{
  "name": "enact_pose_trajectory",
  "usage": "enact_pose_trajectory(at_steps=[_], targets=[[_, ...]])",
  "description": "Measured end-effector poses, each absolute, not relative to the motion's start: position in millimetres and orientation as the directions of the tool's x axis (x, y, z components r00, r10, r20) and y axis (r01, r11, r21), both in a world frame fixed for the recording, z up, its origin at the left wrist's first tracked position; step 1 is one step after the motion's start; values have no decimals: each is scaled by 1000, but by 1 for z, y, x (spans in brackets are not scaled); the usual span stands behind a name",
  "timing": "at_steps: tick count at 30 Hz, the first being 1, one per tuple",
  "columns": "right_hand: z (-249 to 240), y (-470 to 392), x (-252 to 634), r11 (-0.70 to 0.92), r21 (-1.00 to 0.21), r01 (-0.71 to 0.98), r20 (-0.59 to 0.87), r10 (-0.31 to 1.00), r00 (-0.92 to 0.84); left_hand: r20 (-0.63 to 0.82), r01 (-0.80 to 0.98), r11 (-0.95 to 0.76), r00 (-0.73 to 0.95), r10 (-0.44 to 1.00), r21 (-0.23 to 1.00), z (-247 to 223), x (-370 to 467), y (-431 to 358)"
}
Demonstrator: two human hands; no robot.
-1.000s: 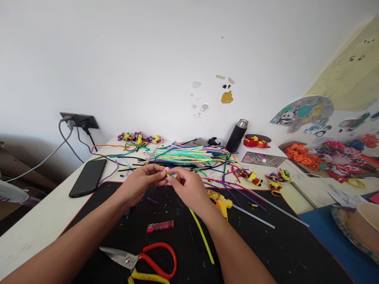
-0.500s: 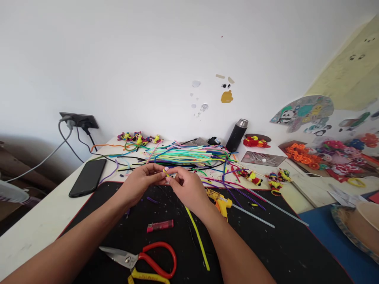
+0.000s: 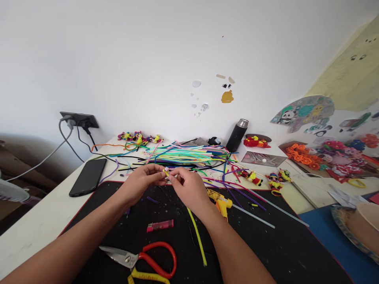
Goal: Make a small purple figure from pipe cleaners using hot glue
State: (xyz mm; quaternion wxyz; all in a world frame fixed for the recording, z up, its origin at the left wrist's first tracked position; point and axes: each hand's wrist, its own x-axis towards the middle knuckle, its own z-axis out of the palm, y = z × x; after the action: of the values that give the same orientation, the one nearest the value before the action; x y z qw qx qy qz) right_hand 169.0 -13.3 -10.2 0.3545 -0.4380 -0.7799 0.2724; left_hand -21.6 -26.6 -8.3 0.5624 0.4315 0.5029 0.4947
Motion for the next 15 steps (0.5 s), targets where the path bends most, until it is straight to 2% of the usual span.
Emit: enact_pose_trajectory(at_steps=[4,15], targets=[[-10,-14,169,483,-712,509,329,871,-365,-144,-103,143,3,990,984,-4,-19,-27],[-8,-14,170,451,-725,521,281,884,-373,-175,-185,173,8,985,967,-5,-19,-27]])
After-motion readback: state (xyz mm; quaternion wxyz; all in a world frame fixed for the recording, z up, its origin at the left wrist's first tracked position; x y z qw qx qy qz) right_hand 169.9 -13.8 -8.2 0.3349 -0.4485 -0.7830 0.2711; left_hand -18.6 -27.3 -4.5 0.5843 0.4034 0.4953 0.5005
